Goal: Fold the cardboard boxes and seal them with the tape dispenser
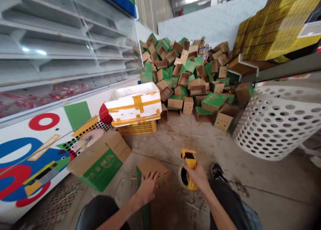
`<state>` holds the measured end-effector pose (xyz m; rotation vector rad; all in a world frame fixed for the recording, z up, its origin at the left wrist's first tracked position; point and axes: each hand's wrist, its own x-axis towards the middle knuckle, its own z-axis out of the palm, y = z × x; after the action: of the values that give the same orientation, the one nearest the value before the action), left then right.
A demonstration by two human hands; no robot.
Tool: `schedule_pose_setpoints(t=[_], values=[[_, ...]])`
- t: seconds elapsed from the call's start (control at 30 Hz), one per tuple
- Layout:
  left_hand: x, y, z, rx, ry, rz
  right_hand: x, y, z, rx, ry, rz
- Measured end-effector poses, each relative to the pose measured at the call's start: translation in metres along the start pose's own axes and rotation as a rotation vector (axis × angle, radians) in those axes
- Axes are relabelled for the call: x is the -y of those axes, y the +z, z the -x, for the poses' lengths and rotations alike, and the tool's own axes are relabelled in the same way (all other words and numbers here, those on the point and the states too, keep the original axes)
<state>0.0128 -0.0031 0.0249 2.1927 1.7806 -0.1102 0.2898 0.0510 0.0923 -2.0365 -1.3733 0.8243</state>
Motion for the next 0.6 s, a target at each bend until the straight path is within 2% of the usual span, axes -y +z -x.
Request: schedule_pose_setpoints(t=[0.07,0.13,0.27,0.37,0.6], values=[[0.016,-0.011,-0.008,-0.03,-0.024,0.033,-0.003,0.004,-0.003,-0.002,-0.022,-0.068],[0.024,-0.014,-0.014,-0.079,-0.054,0.044,-0.004,0.007,-0.004,-0.013,-0.033,-0.13],[0.021,-0.007,-0.023,-0.144,-0.124,-0.049,-0.002,0.01,-0.002,-0.026,-0.057,-0.201],[0.016,-0.002,-0.028,-0.185,-0.186,-0.029,0.0,0.009,0.001,-0.024,-0.06,-0.203],[0.026,-0.002,-0.033,-0.164,-0.235,0.053,0.002,0.011,0.004,-0.005,-0.067,-0.163]])
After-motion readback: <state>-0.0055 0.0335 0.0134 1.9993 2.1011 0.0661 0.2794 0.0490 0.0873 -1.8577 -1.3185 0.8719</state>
